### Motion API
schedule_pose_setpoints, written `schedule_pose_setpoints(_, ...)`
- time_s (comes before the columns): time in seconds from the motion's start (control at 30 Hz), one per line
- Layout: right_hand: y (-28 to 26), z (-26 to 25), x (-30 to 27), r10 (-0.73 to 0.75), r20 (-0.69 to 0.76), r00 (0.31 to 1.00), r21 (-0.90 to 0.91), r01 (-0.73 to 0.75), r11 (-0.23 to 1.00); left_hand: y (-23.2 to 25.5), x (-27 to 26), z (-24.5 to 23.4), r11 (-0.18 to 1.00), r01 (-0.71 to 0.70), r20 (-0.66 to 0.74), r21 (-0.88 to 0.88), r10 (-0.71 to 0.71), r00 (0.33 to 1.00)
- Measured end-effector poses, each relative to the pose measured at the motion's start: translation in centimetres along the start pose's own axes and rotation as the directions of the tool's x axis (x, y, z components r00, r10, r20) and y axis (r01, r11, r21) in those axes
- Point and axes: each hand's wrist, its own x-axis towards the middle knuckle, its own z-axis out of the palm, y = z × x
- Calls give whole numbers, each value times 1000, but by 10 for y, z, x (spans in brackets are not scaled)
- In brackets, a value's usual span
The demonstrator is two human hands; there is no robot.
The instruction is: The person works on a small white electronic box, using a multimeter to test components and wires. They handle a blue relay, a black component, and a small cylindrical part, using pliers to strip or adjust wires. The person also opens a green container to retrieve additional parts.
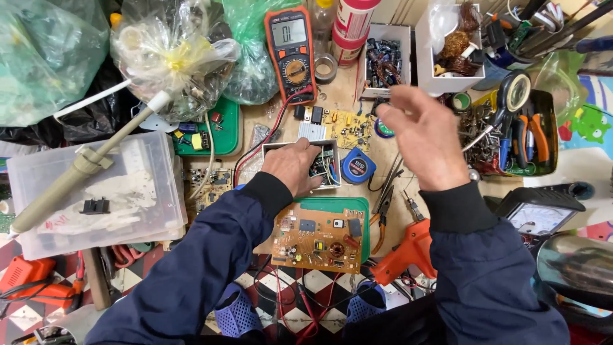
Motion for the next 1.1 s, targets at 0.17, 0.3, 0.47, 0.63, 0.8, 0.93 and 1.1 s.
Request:
schedule_pose_setpoints(0.17, 10, 10, -5, -16, 111, 994, -159, 33, 987, -4, -5, -5, 997, -12, -4, -70, 12, 1000)
schedule_pose_setpoints(0.3, 25, 36, -16, 138, 378, 915, -557, 106, 824, -6, -21, -21, 984, -47, -102, -174, 30, 994)
schedule_pose_setpoints(0.47, 39, 54, -22, 205, 475, 856, -627, 165, 762, -16, -50, -45, 951, 64, -187, -301, -125, 974)
schedule_pose_setpoints(0.63, 83, 79, 3, 198, 393, 898, -530, 45, 847, -35, -83, -28, 863, 400, -214, -308, -473, 855)
schedule_pose_setpoints(0.8, 127, 109, 18, 107, 409, 906, -569, 162, 806, -29, -120, -49, 838, 392, -96, -379, -457, 884)
schedule_pose_setpoints(0.93, 128, 114, 18, -24, 362, 932, -641, 267, 720, -15, -160, -87, 846, 353, -77, -400, -415, 906)
schedule_pose_setpoints(1.1, 88, 94, -3, -8, 348, 937, -619, 236, 749, 16, -223, -136, 820, 341, -131, -458, -442, 887)
